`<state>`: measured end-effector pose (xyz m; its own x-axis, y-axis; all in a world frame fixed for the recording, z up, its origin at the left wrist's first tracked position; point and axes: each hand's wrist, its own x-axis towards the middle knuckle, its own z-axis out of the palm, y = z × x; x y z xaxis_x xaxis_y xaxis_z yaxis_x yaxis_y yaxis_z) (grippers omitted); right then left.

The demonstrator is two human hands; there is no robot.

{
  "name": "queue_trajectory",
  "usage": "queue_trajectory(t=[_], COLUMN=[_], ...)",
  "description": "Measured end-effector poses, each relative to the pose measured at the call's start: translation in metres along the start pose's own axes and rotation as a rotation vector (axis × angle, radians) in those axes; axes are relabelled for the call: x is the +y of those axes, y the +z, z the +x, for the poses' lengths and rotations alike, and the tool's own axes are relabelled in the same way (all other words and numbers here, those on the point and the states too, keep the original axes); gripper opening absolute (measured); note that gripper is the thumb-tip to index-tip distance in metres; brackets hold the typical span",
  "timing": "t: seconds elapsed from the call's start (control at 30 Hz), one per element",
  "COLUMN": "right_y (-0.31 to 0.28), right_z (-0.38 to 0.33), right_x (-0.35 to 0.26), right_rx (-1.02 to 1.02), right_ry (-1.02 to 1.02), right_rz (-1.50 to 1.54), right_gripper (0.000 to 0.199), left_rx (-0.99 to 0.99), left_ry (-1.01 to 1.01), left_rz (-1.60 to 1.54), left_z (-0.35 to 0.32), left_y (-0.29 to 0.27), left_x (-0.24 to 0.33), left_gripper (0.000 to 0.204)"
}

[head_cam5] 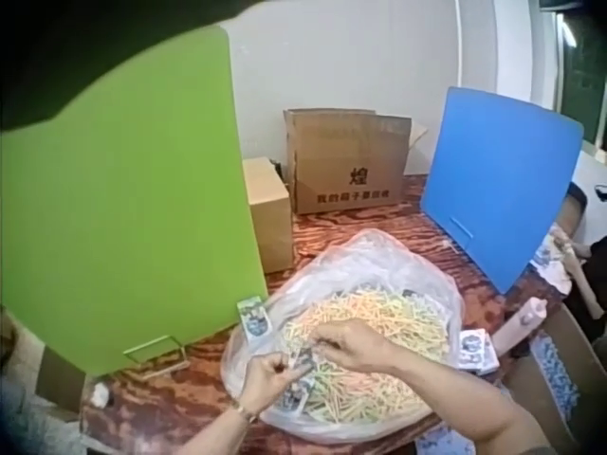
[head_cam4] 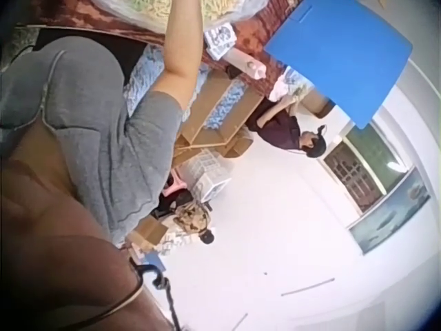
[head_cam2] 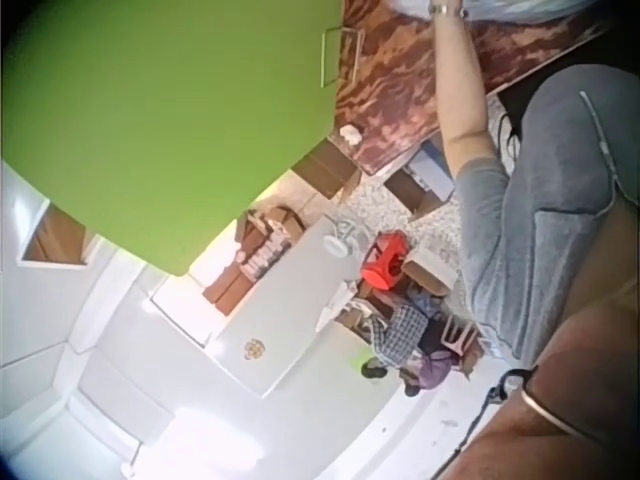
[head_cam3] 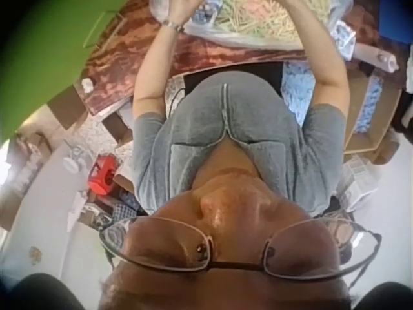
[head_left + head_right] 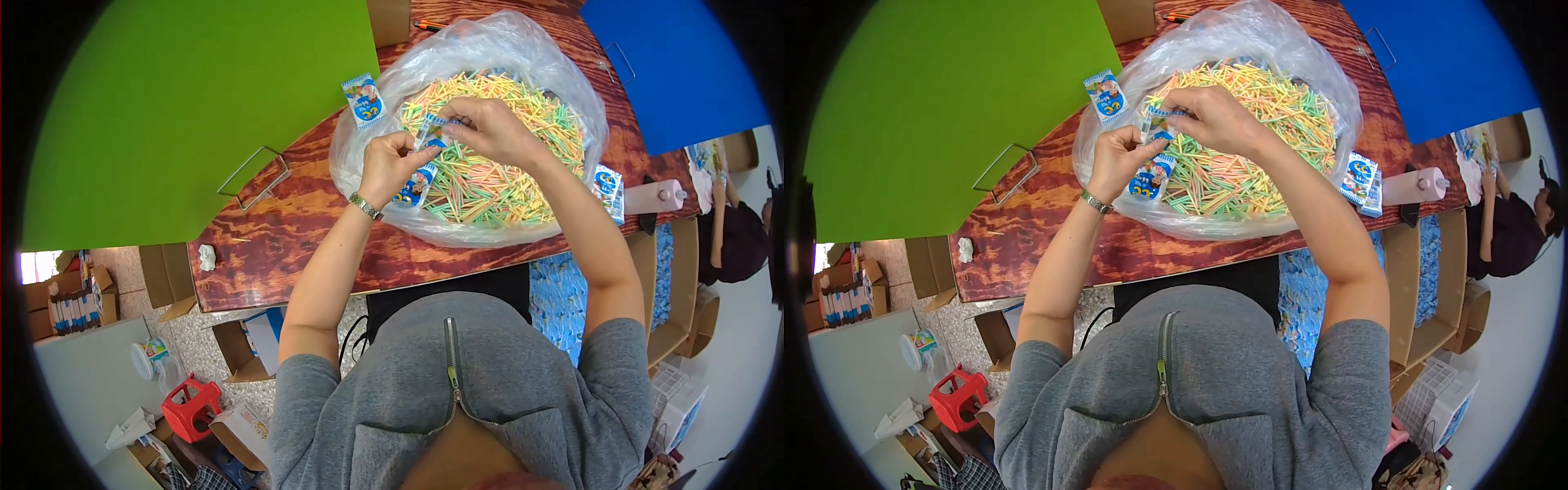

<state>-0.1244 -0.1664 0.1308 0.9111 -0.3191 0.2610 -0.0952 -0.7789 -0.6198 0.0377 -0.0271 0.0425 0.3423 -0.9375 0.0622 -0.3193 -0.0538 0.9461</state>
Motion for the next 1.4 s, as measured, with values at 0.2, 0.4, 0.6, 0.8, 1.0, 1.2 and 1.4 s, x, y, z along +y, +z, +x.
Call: queue_trajectory(t=[0.2,0.4,0.6,0.8,1.0,1.2,1.4], right_y=[0.006,0.052,0.061,0.068,0.061,0.021,-0.020], right_z=[-0.048,-0.074,-0.069,-0.078,-0.085,-0.077,-0.063], right_x=[0.040,0.077,0.068,0.081,0.079,0.049,0.049], right_rx=[-0.226,-0.246,-0.241,-0.178,-0.278,-0.252,-0.398], right_ry=[0.179,0.176,0.259,0.188,0.115,0.044,0.421], right_rz=[-0.051,-0.694,-0.683,-0.740,-0.741,-0.703,0.096], right_gripper=[0.022,0.018,0.018,0.021,0.018,0.022,0.031], left_rx=[0.140,0.099,0.108,0.049,0.063,0.111,0.177], left_ry=[-0.012,-0.077,-0.079,-0.079,-0.080,-0.036,0.055], left_rz=[-0.097,-0.250,-0.291,-0.199,-0.230,-0.165,-0.076], left_z=[-0.014,-0.023,-0.027,-0.031,-0.034,-0.036,-0.036], left_y=[0.001,0.015,0.020,0.019,0.018,0.014,0.024], left_x=[-0.018,0.001,-0.016,-0.028,-0.025,-0.031,-0.026], left_gripper=[0.038,0.036,0.036,0.017,0.016,0.026,0.039])
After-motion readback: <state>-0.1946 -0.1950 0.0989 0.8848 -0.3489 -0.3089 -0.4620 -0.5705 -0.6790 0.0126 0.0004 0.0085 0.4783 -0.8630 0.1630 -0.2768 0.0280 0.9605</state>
